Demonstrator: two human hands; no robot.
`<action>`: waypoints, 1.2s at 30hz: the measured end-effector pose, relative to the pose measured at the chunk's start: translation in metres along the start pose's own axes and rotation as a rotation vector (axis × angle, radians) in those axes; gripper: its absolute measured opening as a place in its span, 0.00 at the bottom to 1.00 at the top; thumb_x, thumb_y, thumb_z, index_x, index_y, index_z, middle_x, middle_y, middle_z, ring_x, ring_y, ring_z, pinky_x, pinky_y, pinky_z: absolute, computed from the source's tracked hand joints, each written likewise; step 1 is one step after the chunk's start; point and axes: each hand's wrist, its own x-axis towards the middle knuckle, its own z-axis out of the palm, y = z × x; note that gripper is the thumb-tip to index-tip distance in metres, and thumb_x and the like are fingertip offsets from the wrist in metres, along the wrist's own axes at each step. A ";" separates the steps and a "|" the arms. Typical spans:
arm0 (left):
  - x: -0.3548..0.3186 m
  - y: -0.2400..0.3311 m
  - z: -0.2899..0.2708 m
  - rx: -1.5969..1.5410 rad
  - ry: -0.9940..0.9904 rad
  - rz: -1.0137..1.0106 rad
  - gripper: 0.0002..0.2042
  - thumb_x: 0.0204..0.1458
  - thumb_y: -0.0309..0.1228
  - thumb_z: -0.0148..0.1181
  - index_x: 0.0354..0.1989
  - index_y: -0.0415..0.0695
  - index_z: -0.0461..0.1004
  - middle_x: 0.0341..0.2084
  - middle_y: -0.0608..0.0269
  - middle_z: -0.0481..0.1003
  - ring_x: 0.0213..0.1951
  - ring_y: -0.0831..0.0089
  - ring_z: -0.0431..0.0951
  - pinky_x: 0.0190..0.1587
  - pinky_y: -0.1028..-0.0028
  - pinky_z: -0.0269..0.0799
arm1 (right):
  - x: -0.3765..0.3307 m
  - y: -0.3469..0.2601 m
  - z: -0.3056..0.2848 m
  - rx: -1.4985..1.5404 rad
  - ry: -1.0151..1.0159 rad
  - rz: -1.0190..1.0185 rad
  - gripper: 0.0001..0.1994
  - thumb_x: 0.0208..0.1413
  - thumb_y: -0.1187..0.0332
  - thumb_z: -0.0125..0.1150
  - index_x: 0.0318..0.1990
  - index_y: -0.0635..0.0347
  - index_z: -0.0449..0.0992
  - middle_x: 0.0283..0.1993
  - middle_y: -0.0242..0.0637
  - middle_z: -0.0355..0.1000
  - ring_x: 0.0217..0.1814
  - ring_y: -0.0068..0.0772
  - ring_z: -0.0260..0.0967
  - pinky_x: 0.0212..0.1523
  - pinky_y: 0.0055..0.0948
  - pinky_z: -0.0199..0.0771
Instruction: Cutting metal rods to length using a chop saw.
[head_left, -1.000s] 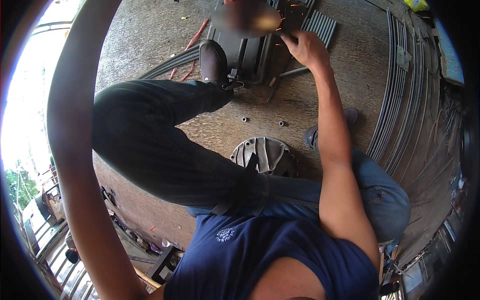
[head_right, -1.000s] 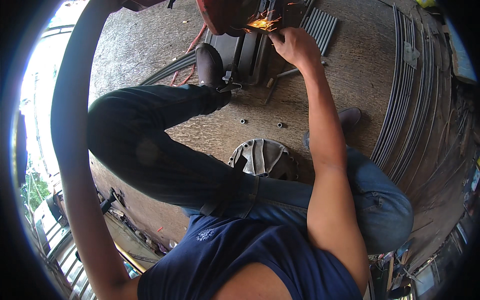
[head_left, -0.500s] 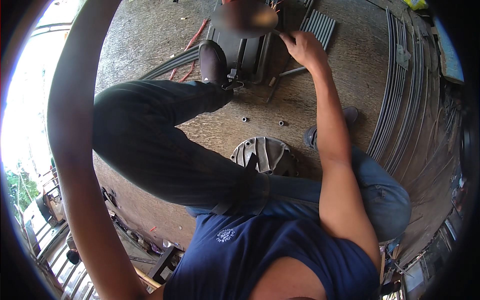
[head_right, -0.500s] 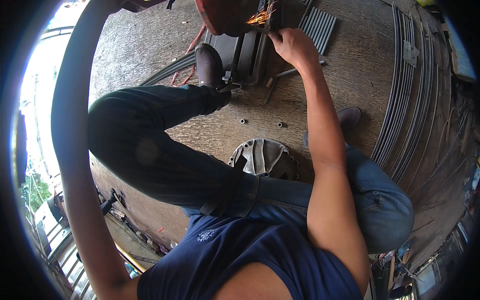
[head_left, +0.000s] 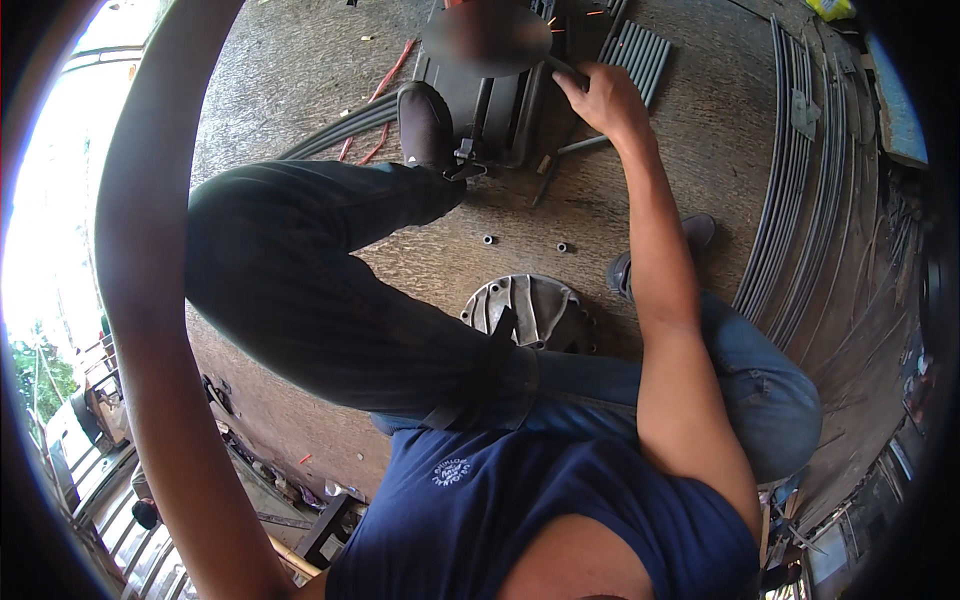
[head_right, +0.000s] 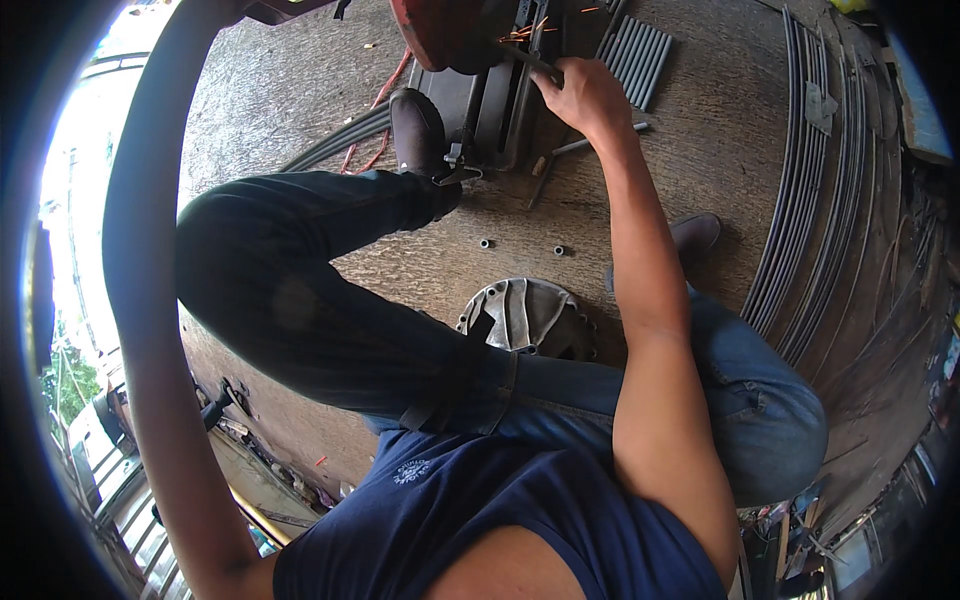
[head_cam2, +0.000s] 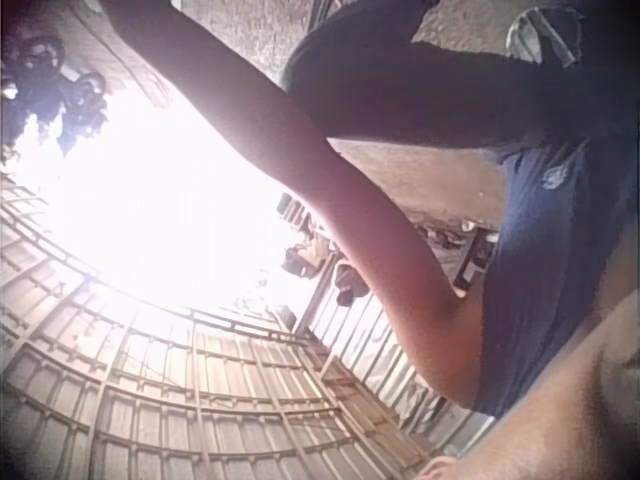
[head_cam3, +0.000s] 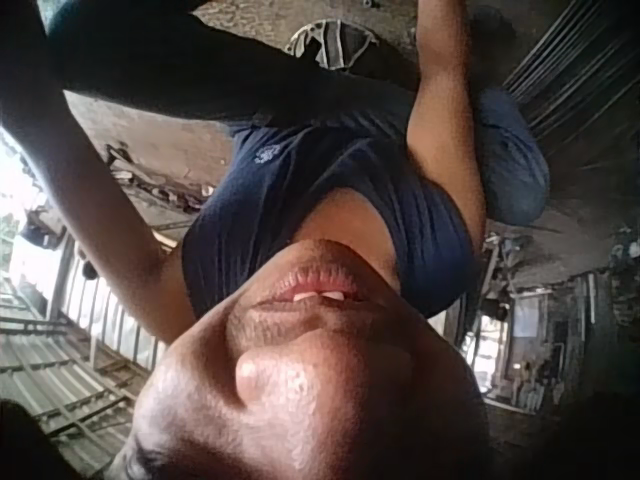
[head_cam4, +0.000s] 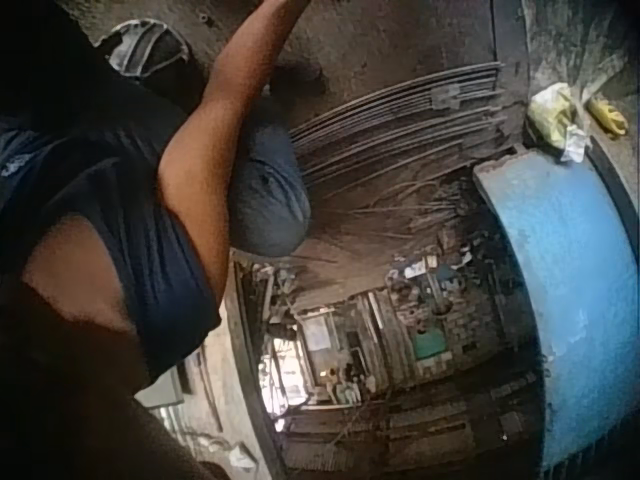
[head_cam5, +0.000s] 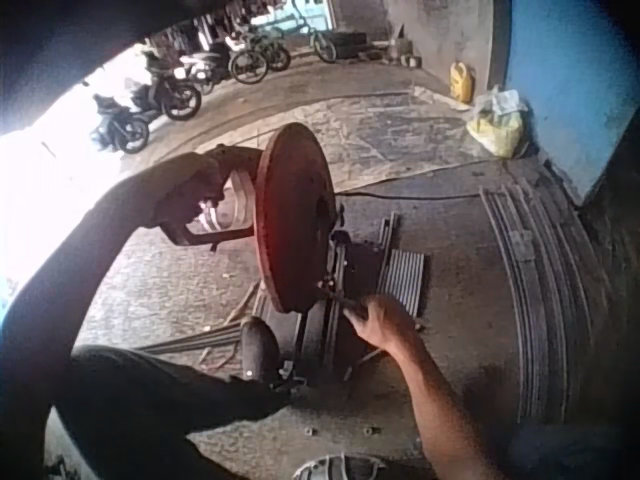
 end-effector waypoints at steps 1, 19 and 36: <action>0.000 -0.001 0.000 -0.001 0.000 0.000 0.17 0.47 0.48 0.55 0.32 0.46 0.71 0.17 0.68 0.61 0.17 0.76 0.57 0.18 0.70 0.63 | 0.000 0.001 0.000 0.041 -0.030 0.003 0.20 0.57 0.52 0.58 0.26 0.62 0.79 0.18 0.47 0.71 0.23 0.50 0.72 0.25 0.43 0.71; 0.015 -0.006 -0.006 -0.023 -0.038 0.123 0.13 0.53 0.45 0.52 0.32 0.47 0.70 0.23 0.67 0.68 0.21 0.74 0.64 0.22 0.71 0.65 | -0.047 0.027 -0.061 1.098 -0.405 0.183 0.19 0.61 0.55 0.54 0.30 0.62 0.81 0.09 0.21 0.57 0.10 0.11 0.50 0.14 0.17 0.47; 0.028 -0.014 -0.009 -0.152 -0.110 0.123 0.19 0.53 0.47 0.53 0.47 0.48 0.67 0.38 0.62 0.67 0.37 0.62 0.67 0.42 0.57 0.67 | -0.044 0.007 -0.082 1.224 -0.359 0.147 0.19 0.64 0.56 0.49 0.33 0.62 0.77 0.11 0.23 0.59 0.08 0.11 0.49 0.09 0.15 0.47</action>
